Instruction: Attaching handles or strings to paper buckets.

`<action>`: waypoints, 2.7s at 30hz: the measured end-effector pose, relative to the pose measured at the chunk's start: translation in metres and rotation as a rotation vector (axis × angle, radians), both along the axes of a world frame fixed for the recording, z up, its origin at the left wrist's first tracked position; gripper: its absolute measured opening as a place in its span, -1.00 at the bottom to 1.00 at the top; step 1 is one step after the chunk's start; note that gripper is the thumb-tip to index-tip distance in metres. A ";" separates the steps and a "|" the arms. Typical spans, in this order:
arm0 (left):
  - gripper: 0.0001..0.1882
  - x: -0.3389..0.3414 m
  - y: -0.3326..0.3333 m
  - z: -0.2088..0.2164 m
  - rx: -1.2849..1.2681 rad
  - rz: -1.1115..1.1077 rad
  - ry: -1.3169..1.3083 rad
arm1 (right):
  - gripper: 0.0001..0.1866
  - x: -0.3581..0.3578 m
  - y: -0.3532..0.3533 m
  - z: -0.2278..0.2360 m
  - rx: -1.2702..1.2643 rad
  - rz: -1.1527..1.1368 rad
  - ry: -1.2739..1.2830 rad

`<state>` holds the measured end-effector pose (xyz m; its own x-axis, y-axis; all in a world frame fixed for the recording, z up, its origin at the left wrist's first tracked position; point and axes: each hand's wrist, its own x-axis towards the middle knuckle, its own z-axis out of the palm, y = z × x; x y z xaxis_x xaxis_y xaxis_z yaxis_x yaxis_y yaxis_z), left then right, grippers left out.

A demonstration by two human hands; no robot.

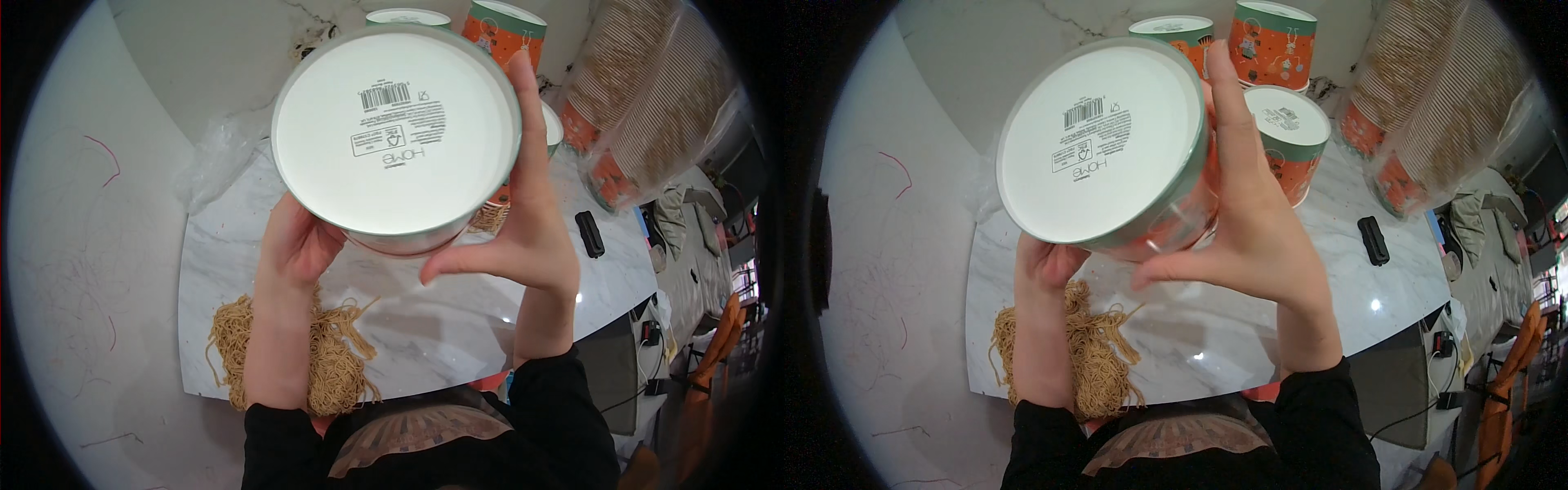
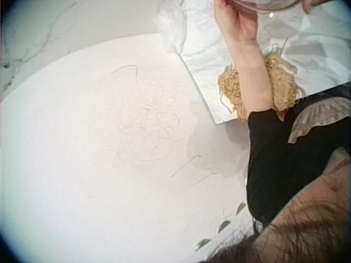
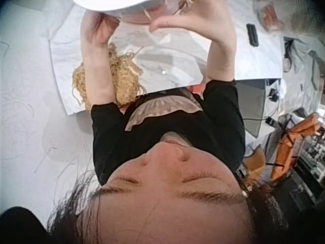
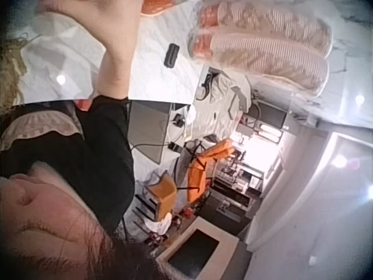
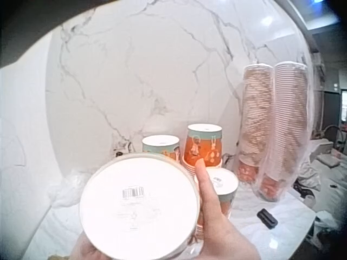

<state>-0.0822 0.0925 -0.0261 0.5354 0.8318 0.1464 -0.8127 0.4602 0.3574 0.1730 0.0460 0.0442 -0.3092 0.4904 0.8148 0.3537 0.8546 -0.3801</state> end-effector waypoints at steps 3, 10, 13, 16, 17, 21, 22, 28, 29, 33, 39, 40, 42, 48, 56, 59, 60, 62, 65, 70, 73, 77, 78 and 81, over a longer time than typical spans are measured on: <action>-0.54 0.010 -0.007 0.015 0.063 0.125 0.068 | 0.66 -0.011 0.011 -0.004 -0.013 0.142 0.200; 0.06 0.038 -0.021 0.021 0.595 0.432 0.730 | 0.31 -0.002 -0.010 0.016 -0.482 0.177 0.644; 0.16 0.050 -0.029 0.011 0.621 0.421 0.626 | 0.17 0.005 -0.007 0.011 -0.418 0.286 0.587; 0.16 0.050 -0.029 -0.013 0.557 0.347 0.535 | 0.17 0.004 -0.008 0.012 -0.465 0.292 0.648; 0.12 0.050 -0.029 -0.029 0.496 0.367 0.618 | 0.17 0.005 -0.010 0.015 -0.519 0.287 0.692; -0.13 0.029 -0.016 -0.054 1.060 0.298 1.206 | 0.16 0.017 0.000 0.010 -0.462 0.272 0.690; -0.22 0.043 -0.018 -0.034 1.261 0.407 1.333 | 0.18 0.022 0.002 0.010 -0.409 0.203 0.668; -0.74 0.068 -0.011 0.004 1.548 0.859 1.531 | 0.44 0.065 0.038 0.001 0.024 -0.217 0.253; -0.73 0.070 -0.005 0.008 1.581 0.878 1.568 | 0.44 0.068 0.042 0.001 0.032 -0.226 0.256; -0.75 0.094 0.018 0.028 1.684 0.961 1.658 | 0.45 0.072 0.052 -0.004 0.052 -0.312 0.317; -0.71 0.108 0.040 0.035 1.666 0.832 1.807 | 0.31 0.085 0.080 0.009 -0.234 -0.372 0.470; -0.71 0.113 0.040 0.037 1.665 0.835 1.800 | 0.31 0.088 0.084 0.010 -0.231 -0.375 0.465; -0.58 0.126 0.038 0.039 1.398 0.625 1.777 | 0.31 0.094 0.089 0.011 -0.173 -0.563 0.372; -0.47 0.149 0.042 0.021 1.214 0.952 1.622 | 0.31 0.089 0.070 0.009 -0.143 -0.591 0.367; -0.43 0.162 0.059 0.019 1.056 0.845 1.355 | 0.24 0.096 0.081 -0.007 -0.221 -0.766 0.317; -0.30 0.159 0.056 0.020 0.938 0.686 1.352 | 0.18 0.096 0.071 -0.010 -0.332 -0.645 0.338; -0.18 0.158 0.056 0.019 0.952 0.678 1.368 | 0.16 0.098 0.067 -0.011 -0.374 -0.491 0.448; -0.16 0.157 0.059 0.012 0.962 0.690 1.344 | 0.13 0.098 0.060 -0.015 -0.417 -0.340 0.556; -0.12 0.157 0.063 0.008 0.955 0.605 1.377 | 0.02 0.104 0.053 -0.029 -0.422 -0.399 0.513; -0.03 0.156 0.066 -0.017 1.012 0.527 1.375 | 0.04 0.107 0.051 -0.053 -0.417 -0.445 0.489; 0.03 0.159 0.066 -0.033 1.051 0.537 1.283 | 0.06 0.111 0.048 -0.063 -0.435 -0.501 0.477; 0.05 0.158 0.066 -0.047 0.998 0.476 1.322 | 0.09 0.111 0.044 -0.070 -0.479 -0.497 0.482; 0.04 0.158 0.065 -0.048 0.972 0.445 1.339 | 0.09 0.112 0.045 -0.073 -0.481 -0.499 0.482; -0.01 0.160 0.066 -0.057 0.983 0.522 1.303 | 0.08 0.115 0.045 -0.080 -0.486 -0.491 0.462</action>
